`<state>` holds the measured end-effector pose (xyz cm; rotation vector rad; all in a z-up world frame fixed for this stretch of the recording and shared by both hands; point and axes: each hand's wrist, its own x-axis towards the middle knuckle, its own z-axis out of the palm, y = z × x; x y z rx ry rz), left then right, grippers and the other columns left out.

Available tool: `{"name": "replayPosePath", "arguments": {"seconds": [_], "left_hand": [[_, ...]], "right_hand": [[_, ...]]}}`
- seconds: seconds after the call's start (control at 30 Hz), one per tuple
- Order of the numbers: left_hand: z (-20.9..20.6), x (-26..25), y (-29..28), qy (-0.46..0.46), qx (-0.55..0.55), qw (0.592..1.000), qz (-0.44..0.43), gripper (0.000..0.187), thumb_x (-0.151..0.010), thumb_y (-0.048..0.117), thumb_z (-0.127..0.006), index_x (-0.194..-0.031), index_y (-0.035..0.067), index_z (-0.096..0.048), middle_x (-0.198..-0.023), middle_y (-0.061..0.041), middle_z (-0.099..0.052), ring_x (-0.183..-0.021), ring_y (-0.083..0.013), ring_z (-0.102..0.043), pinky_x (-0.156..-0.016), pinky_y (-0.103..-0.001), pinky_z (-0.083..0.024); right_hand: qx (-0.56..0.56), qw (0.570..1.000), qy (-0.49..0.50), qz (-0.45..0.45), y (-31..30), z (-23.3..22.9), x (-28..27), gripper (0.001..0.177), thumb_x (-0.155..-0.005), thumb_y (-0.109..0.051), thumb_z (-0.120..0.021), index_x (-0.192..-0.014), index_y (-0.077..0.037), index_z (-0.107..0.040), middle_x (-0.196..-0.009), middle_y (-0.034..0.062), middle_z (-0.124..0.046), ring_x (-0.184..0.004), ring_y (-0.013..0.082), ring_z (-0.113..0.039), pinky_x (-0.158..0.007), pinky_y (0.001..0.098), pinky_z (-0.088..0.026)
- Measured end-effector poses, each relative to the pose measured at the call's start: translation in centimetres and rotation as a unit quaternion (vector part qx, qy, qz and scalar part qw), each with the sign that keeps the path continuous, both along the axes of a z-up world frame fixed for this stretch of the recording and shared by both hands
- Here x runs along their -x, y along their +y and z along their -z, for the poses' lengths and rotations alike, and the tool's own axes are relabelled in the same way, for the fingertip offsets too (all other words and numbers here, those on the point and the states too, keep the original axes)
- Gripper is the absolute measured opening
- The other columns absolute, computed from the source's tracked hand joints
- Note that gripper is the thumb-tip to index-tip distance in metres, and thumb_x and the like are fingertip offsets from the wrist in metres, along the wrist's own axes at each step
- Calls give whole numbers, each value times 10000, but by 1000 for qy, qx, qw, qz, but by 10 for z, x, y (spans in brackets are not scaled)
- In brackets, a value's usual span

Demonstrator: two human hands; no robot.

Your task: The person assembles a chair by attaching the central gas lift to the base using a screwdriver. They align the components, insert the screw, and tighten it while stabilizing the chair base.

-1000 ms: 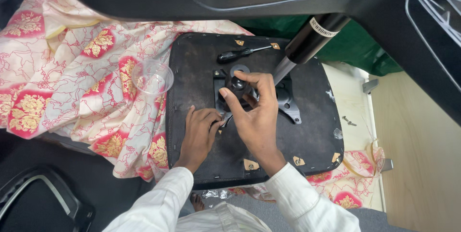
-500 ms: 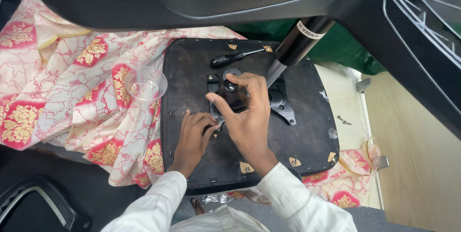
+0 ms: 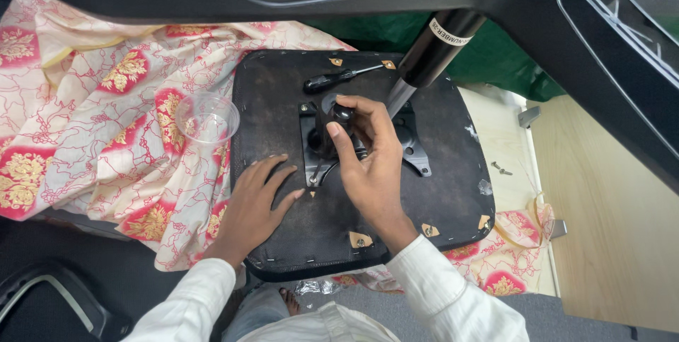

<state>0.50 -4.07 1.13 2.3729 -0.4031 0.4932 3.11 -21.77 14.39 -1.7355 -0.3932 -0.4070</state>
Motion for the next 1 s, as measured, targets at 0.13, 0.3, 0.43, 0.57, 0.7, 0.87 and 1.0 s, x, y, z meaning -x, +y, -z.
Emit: {"name": "replayPosePath", "arguments": {"seconds": [0.13,0.3,0.43,0.57,0.7,0.87,1.0], "left_hand": [[5,2,3,1,3,1000,-8,407,-933,299,-667,-1282,90,-660,-1422,-105,-574,-1332,-332,-524,-1157,-484,-357],[7,1,2,0,6,1000,-11,395,-935,282,-669,-1285,99,-661,-1425,-101,-576,-1333,-340,-523,-1159,-487,-363],[7,3,2,4,10,1000,-22,419,-906,309,-700,-1272,107,-675,-1430,-99,-579,-1329,-373,-509,-1134,-491,-369],[8,3,3,14,15,999,-25,425,-909,324,-709,-1272,106,-677,-1429,-99,-582,-1335,-376,-512,-1135,-492,-375],[8,3,1,14,21,999,-25,420,-910,319,-704,-1270,105,-677,-1430,-97,-583,-1337,-370,-512,-1136,-492,-373],[7,2,0,16,6,1000,-19,436,-915,326,-694,-1289,105,-655,-1447,-104,-560,-1344,-369,-495,-1133,-492,-363],[4,2,1,16,-17,1000,-13,454,-919,344,-679,-1299,99,-630,-1450,-109,-540,-1352,-360,-482,-1136,-493,-348]], "right_hand": [[-2,999,11,-30,-3,-5,-4,302,-1023,-9,-651,-1320,-48,-615,-1237,47,-685,-1177,134,-658,-1068,292,-527],[38,998,31,-25,-4,-13,-7,315,-960,-68,-728,-1270,-68,-674,-1222,20,-708,-1149,113,-668,-1054,283,-526],[48,997,1,62,-5,-10,-5,275,-885,-112,-842,-1125,-50,-723,-1160,32,-716,-1080,126,-678,-985,286,-531],[-12,999,22,44,-10,-6,-7,226,-911,-105,-819,-1113,-52,-732,-1110,28,-648,-1009,125,-691,-944,296,-579],[24,1000,-1,13,-15,-4,-5,226,-979,-91,-745,-1197,-52,-698,-1139,31,-684,-1097,114,-690,-1021,281,-560],[12,998,45,-39,-17,-8,-7,258,-1026,-101,-657,-1280,-57,-673,-1204,43,-713,-1132,101,-669,-1040,275,-541],[28,1000,-2,14,-9,-14,-9,234,-964,-116,-729,-1189,-56,-705,-1202,37,-692,-1108,126,-673,-989,280,-547]]}}
